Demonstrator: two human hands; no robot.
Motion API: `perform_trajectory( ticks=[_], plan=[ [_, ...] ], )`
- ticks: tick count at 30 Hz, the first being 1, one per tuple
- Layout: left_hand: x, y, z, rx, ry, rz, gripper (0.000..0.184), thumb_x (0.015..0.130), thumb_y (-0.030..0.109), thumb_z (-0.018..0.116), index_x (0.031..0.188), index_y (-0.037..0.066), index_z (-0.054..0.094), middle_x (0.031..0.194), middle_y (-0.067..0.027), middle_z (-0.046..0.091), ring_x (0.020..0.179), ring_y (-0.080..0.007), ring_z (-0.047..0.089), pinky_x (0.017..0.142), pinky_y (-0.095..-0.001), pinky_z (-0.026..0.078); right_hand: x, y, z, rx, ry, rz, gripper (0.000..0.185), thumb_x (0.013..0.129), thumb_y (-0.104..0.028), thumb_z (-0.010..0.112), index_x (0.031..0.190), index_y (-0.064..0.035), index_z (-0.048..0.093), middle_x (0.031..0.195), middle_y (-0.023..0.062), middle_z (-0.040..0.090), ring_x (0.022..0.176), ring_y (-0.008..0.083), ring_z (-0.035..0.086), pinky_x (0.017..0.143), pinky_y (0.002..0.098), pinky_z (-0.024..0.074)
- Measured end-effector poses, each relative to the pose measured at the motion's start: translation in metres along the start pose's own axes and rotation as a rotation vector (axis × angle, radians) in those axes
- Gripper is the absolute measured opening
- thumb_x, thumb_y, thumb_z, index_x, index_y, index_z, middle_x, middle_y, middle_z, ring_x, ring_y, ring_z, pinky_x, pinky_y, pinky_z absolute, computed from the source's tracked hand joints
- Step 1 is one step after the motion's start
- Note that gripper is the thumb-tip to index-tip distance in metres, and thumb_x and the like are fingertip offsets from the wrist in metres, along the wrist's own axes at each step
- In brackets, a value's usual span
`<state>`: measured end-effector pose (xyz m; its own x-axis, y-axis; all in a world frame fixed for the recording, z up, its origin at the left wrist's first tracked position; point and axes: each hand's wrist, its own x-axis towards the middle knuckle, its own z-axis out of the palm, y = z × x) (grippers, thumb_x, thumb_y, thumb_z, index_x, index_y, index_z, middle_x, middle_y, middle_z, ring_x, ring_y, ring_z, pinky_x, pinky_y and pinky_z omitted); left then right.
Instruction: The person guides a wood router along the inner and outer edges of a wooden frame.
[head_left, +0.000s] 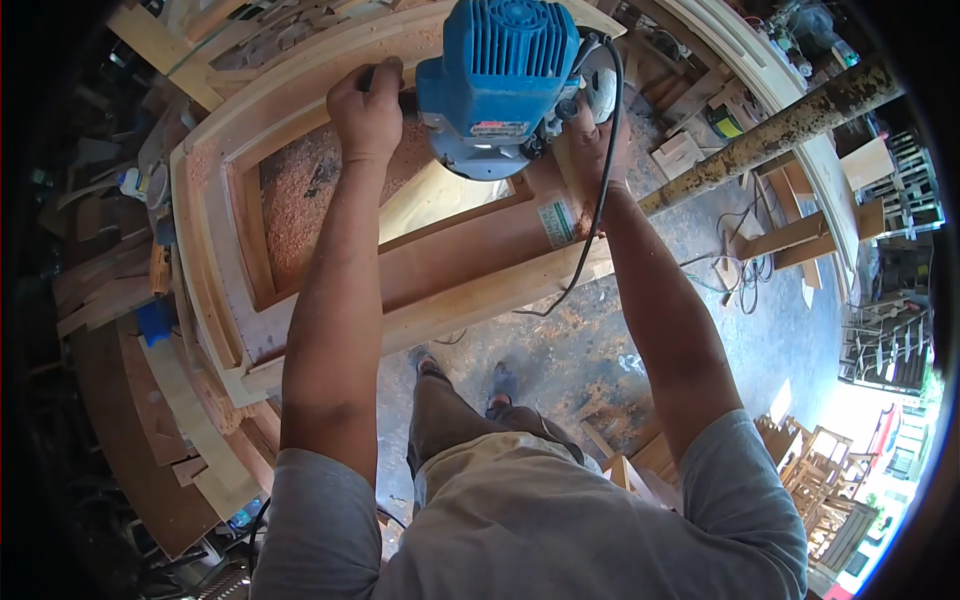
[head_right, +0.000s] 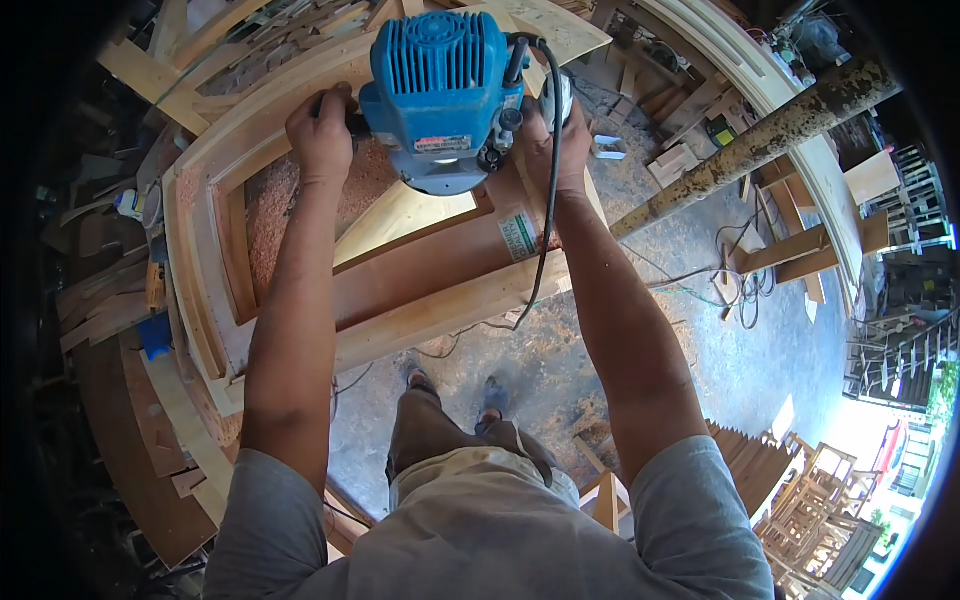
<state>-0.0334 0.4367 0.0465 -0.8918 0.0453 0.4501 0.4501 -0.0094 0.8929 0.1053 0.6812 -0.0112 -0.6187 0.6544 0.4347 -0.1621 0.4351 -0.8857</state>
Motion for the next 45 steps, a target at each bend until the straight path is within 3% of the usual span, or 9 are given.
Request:
perform_trajectory(
  ticks=[11, 18, 21, 25, 28, 31, 34, 36, 45],
  plan=[
    [0.028, -0.003, 0.008, 0.026, -0.002, 0.024, 0.03, 0.089, 0.025, 0.07, 0.082, -0.005, 0.073, 0.074, -0.0075, 0.071, 0.07, -0.0159, 0.062, 0.072, -0.0312, 0.049, 0.021, 0.007, 0.019, 0.06, 0.017, 0.077, 0.055, 0.089, -0.045, 0.074, 0.12, -0.0004, 0.064, 0.094, 0.0149, 0.072, 0.087, 0.0242, 0.069, 0.081, 0.0373, 0.0533],
    [0.054, -0.013, 0.013, 0.042, -0.014, 0.083, 0.032, 0.085, 0.028, 0.071, 0.083, -0.004, 0.074, 0.076, -0.0083, 0.073, 0.073, -0.0176, 0.066, 0.075, -0.0332, 0.051, 0.034, -0.003, 0.037, 0.231, 0.066, -0.013, 0.043, 0.09, -0.038, 0.074, 0.106, -0.0003, 0.062, 0.088, 0.0082, 0.069, 0.082, 0.0166, 0.065, 0.076, 0.0329, 0.0529],
    [0.066, -0.02, 0.016, 0.017, -0.018, 0.033, 0.031, 0.091, 0.026, 0.069, 0.084, -0.005, 0.074, 0.076, -0.0072, 0.071, 0.07, -0.0154, 0.064, 0.07, -0.0311, 0.051, 0.045, -0.001, 0.045, 0.346, 0.053, 0.003, 0.042, 0.091, -0.035, 0.075, 0.11, -0.0009, 0.06, 0.089, 0.005, 0.068, 0.08, 0.0132, 0.062, 0.072, 0.0314, 0.0523],
    [0.084, -0.03, 0.016, -0.032, -0.035, -0.052, 0.033, 0.09, 0.026, 0.07, 0.084, -0.005, 0.074, 0.076, -0.0078, 0.071, 0.07, -0.0159, 0.064, 0.069, -0.0313, 0.051, 0.054, -0.002, 0.047, 0.261, -0.029, 0.067, 0.041, 0.095, -0.035, 0.07, 0.12, -0.0038, 0.057, 0.094, 0.0026, 0.063, 0.079, 0.0103, 0.06, 0.069, 0.0273, 0.0504],
    [0.093, -0.033, 0.017, -0.014, -0.025, 0.015, 0.033, 0.09, 0.026, 0.071, 0.083, -0.005, 0.074, 0.076, -0.0078, 0.071, 0.069, -0.0158, 0.064, 0.068, -0.031, 0.05, 0.06, 0.0, 0.055, 0.364, -0.013, 0.061, 0.042, 0.095, -0.035, 0.07, 0.119, -0.0032, 0.057, 0.095, 0.0024, 0.064, 0.08, 0.0099, 0.06, 0.07, 0.0268, 0.0506],
    [0.1, -0.034, 0.018, 0.015, -0.022, 0.004, 0.033, 0.09, 0.026, 0.07, 0.082, -0.005, 0.074, 0.076, -0.0077, 0.071, 0.069, -0.0159, 0.064, 0.068, -0.0313, 0.05, 0.069, 0.006, 0.059, 0.316, 0.017, 0.038, 0.044, 0.087, -0.038, 0.076, 0.107, -0.0009, 0.062, 0.087, 0.005, 0.066, 0.078, 0.0126, 0.06, 0.07, 0.0307, 0.0511],
    [0.105, -0.033, 0.02, -0.008, -0.009, 0.052, 0.033, 0.09, 0.026, 0.07, 0.082, -0.005, 0.074, 0.075, -0.0076, 0.071, 0.069, -0.0158, 0.064, 0.068, -0.0317, 0.051, 0.073, 0.004, 0.063, 0.31, -0.024, 0.034, 0.042, 0.095, -0.034, 0.07, 0.118, -0.0025, 0.057, 0.098, 0.0027, 0.066, 0.083, 0.0101, 0.062, 0.07, 0.0268, 0.0509],
    [0.108, -0.032, 0.019, 0.007, -0.033, -0.006, 0.034, 0.09, 0.027, 0.069, 0.081, -0.005, 0.075, 0.075, -0.0077, 0.071, 0.069, -0.0161, 0.065, 0.068, -0.0319, 0.051, 0.074, 0.002, 0.067, 0.324, 0.056, 0.125, 0.05, 0.085, -0.043, 0.076, 0.108, -0.0009, 0.063, 0.086, 0.0081, 0.068, 0.079, 0.0179, 0.064, 0.075, 0.034, 0.0534],
    [0.127, -0.036, 0.021, 0.137, -0.044, 0.056, 0.036, 0.089, 0.031, 0.067, 0.083, -0.003, 0.076, 0.077, -0.0103, 0.073, 0.073, -0.0183, 0.066, 0.072, -0.033, 0.052, 0.084, 0.017, 0.075, 0.097, 0.115, 0.072, 0.063, 0.084, -0.057, 0.072, 0.112, -0.0014, 0.065, 0.093, 0.016, 0.073, 0.089, 0.0296, 0.071, 0.084, 0.0399, 0.0539]
  ],
)
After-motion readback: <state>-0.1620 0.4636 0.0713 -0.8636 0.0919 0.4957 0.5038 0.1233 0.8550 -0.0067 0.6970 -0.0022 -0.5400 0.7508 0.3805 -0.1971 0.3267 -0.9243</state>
